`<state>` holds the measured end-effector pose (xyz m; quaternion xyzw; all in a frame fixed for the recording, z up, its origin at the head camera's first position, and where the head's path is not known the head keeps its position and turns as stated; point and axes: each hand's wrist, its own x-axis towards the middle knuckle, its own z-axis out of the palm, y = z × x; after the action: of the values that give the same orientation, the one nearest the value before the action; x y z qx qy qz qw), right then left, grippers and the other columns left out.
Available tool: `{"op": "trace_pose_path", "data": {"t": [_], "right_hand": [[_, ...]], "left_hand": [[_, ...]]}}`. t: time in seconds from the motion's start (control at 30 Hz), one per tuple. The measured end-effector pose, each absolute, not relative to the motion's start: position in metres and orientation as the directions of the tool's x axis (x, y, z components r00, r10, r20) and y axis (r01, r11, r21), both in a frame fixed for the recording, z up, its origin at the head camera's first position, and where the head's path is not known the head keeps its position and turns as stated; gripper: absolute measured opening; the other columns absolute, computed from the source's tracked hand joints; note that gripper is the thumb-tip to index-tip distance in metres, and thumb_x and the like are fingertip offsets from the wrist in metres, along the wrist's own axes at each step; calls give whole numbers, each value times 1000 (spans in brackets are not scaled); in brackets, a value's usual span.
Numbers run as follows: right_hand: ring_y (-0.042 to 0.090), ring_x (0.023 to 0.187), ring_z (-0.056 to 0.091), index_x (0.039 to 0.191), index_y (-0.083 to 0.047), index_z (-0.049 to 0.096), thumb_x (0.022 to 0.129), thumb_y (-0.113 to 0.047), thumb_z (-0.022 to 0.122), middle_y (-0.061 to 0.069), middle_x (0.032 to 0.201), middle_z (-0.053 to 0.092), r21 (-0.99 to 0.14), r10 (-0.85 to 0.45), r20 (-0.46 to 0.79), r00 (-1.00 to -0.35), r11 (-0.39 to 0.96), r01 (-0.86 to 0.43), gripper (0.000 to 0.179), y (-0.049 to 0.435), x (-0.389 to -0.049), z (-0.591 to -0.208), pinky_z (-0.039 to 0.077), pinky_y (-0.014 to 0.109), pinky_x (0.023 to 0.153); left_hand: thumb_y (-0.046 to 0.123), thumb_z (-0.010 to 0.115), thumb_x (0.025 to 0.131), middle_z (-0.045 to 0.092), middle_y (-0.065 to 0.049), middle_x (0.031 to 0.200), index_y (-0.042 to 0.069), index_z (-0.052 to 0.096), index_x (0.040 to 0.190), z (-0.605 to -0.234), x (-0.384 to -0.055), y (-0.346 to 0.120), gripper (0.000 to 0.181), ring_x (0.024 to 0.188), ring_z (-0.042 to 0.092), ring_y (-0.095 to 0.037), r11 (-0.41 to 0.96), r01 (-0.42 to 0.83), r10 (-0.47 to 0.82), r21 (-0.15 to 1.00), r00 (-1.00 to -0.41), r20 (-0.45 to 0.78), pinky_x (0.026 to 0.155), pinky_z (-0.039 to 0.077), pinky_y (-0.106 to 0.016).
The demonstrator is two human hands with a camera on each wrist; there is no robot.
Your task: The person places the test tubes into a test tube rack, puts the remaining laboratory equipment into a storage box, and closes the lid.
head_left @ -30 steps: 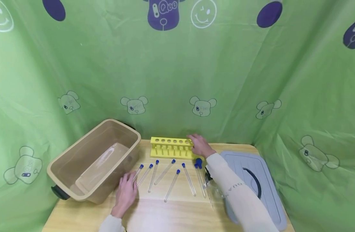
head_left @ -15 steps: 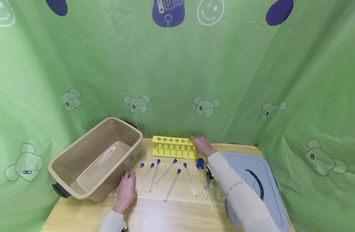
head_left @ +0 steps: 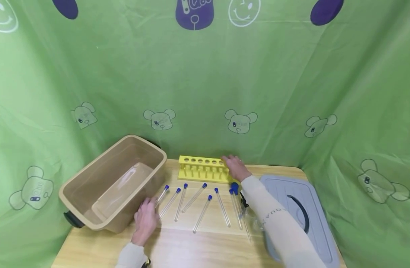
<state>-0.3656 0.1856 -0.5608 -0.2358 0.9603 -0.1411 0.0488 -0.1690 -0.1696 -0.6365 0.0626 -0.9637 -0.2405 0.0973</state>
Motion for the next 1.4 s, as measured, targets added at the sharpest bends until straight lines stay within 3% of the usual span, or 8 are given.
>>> {"op": "trace_pose_path", "data": {"t": [0.2, 0.4, 0.53, 0.77, 0.87, 1.13, 1.2, 1.4], "right_hand": [[55, 131, 47, 146, -4, 52, 82, 26, 58, 32, 143, 51, -272, -437, 34, -899, 861, -429, 72, 196, -361, -555, 36, 76, 107], [55, 134, 44, 148, -5, 50, 80, 28, 57, 33, 145, 49, -274, -418, 79, -905, 864, -423, 76, 200, -353, -539, 31, 78, 108], [50, 131, 48, 149, -5, 50, 79, 26, 60, 30, 141, 52, -290, -408, 92, -908, 862, -416, 77, 205, -338, -525, 31, 76, 110], [48, 129, 49, 149, -5, 49, 78, 25, 65, 28, 140, 54, -309, -399, 128, -908, 854, -419, 79, 215, -303, -502, 30, 74, 112], [47, 129, 49, 150, -6, 49, 77, 24, 68, 27, 140, 54, -307, -397, 142, -907, 853, -422, 81, 218, -286, -494, 31, 73, 112], [43, 123, 54, 149, -9, 51, 70, 25, 74, 24, 133, 59, -262, -415, 207, -886, 849, -459, 89, 219, -244, -483, 40, 67, 110], [43, 123, 54, 149, -10, 51, 69, 26, 74, 24, 133, 59, -248, -420, 226, -879, 848, -468, 91, 217, -234, -481, 39, 67, 110], [42, 122, 55, 148, -12, 53, 67, 27, 75, 21, 130, 61, -206, -428, 258, -866, 852, -482, 92, 214, -199, -480, 38, 67, 110]], "left_hand": [[-6, 75, 79, 67, -13, 112, 7, 66, 127, -627, -166, -163, 50, 89, 67, -36, 855, -68, -185, 515, -966, 180, 54, 56, -46], [-2, 73, 82, 66, -8, 103, 6, 65, 121, -623, -159, -157, 41, 78, 65, -26, 807, -21, -181, 590, -960, 214, 52, 52, -32], [-4, 72, 82, 67, -7, 104, 4, 65, 120, -619, -153, -154, 40, 82, 66, -22, 725, 4, -194, 689, -958, 210, 59, 56, -30], [-13, 70, 77, 66, -4, 99, 7, 63, 128, -607, -146, -148, 55, 83, 66, -20, 628, 58, -200, 776, -952, 233, 63, 58, -27], [-12, 68, 80, 66, -5, 99, 7, 62, 128, -600, -142, -145, 52, 84, 65, -19, 581, 72, -209, 811, -949, 234, 66, 59, -31], [0, 66, 95, 70, -11, 96, -1, 63, 116, -586, -137, -145, 20, 83, 68, -26, 495, 114, -285, 861, -915, 285, 81, 60, -51], [-1, 67, 95, 70, -11, 95, -2, 64, 113, -582, -134, -146, 19, 82, 67, -26, 486, 131, -312, 864, -898, 311, 80, 60, -47], [-9, 71, 89, 72, -14, 94, -3, 67, 111, -567, -122, -151, 23, 80, 67, -23, 455, 190, -352, 870, -859, 372, 64, 59, -16]]}}
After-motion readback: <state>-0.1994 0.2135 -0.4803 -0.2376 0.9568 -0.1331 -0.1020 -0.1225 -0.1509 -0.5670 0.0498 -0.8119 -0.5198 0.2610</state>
